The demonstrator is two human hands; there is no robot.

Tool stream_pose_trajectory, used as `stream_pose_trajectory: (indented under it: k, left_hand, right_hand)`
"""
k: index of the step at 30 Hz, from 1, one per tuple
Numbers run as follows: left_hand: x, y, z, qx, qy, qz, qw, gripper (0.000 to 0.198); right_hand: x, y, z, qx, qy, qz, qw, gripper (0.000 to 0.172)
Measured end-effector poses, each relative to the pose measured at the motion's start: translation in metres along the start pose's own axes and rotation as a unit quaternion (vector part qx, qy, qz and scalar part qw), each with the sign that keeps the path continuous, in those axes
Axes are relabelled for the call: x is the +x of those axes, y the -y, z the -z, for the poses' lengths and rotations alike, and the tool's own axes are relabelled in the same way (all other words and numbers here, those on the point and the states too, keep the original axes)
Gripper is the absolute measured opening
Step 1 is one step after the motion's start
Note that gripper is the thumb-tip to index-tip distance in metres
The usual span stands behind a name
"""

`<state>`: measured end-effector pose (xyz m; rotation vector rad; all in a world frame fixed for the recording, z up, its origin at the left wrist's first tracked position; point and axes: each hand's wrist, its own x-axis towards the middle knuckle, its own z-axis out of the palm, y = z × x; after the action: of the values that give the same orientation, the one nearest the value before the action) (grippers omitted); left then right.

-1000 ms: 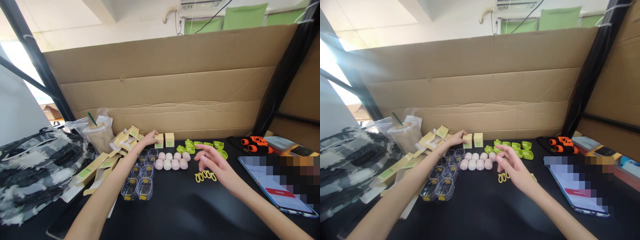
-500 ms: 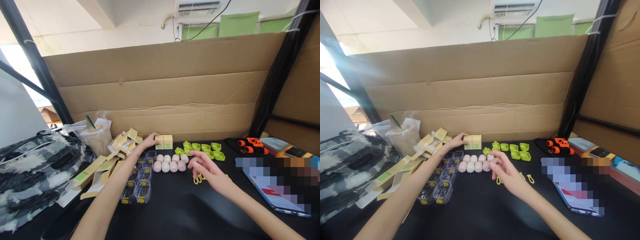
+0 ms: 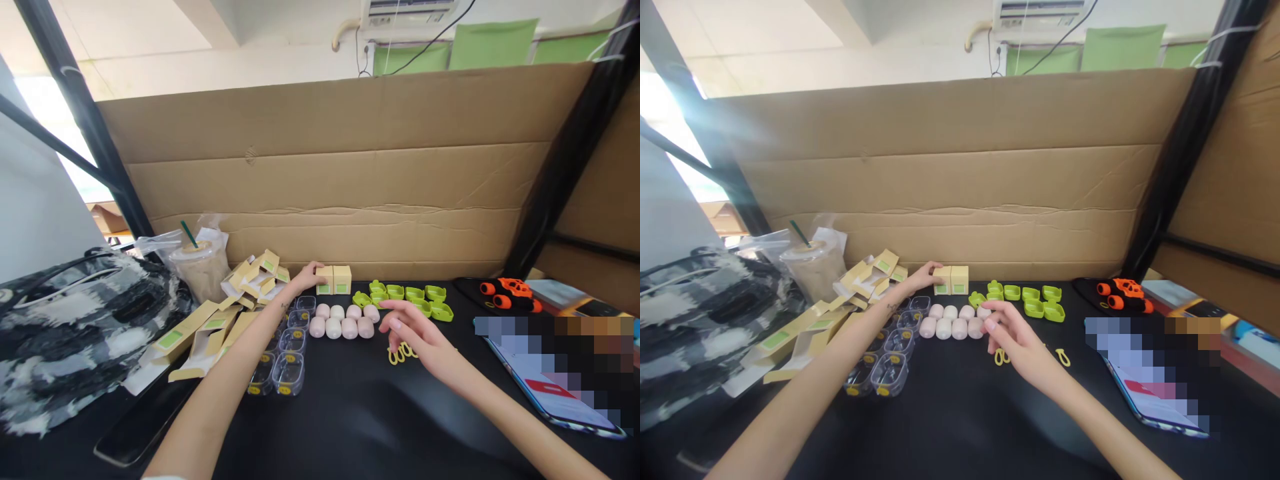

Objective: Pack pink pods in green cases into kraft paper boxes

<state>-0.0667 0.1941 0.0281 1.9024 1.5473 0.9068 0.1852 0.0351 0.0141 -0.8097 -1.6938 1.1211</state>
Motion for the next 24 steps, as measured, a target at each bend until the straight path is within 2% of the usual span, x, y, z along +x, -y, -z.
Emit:
stream_pose_trajectory:
  k: [5, 8, 10, 12, 14, 15, 18, 21, 24]
  left_hand:
    - [-0.015, -0.022, 0.0, 0.052, -0.071, -0.008, 0.996, 0.034]
    - [-0.039, -0.042, 0.006, 0.091, -0.082, -0.054, 0.991, 0.037]
    - [-0.065, -0.055, 0.012, 0.109, -0.053, -0.107, 0.987, 0.044]
    - [-0.096, -0.066, 0.016, 0.119, 0.0, -0.162, 0.98, 0.043]
    - [-0.127, -0.075, 0.017, 0.126, 0.081, -0.217, 0.965, 0.038]
    - [-0.14, -0.077, 0.016, 0.15, 0.132, -0.262, 0.944, 0.034]
    - [-0.169, -0.077, 0.002, 0.225, 0.161, -0.306, 0.911, 0.018]
    - [-0.182, -0.067, -0.022, 0.281, 0.174, -0.342, 0.88, 0.015]
    - [-0.191, -0.054, -0.045, 0.324, 0.157, -0.39, 0.848, 0.014]
  right_hand:
    - [-0.004, 0.0, -0.001, -0.038, 0.017, 0.007, 0.999, 0.038]
    - [-0.003, 0.001, 0.0, -0.044, 0.01, 0.005, 0.999, 0.038]
    - [-0.002, 0.003, 0.003, -0.037, -0.007, 0.011, 0.999, 0.039]
    - [0.0, 0.006, 0.006, -0.043, -0.029, 0.022, 0.998, 0.039]
    - [0.001, 0.007, 0.01, -0.079, -0.04, 0.03, 0.996, 0.034]
    - [0.001, 0.007, 0.011, -0.107, -0.04, 0.033, 0.993, 0.031]
    - [0.002, 0.003, 0.016, -0.224, -0.042, 0.068, 0.971, 0.022]
    - [0.004, -0.005, 0.019, -0.357, -0.041, 0.113, 0.926, 0.019]
    - [0.006, -0.013, 0.019, -0.439, -0.027, 0.118, 0.89, 0.018]
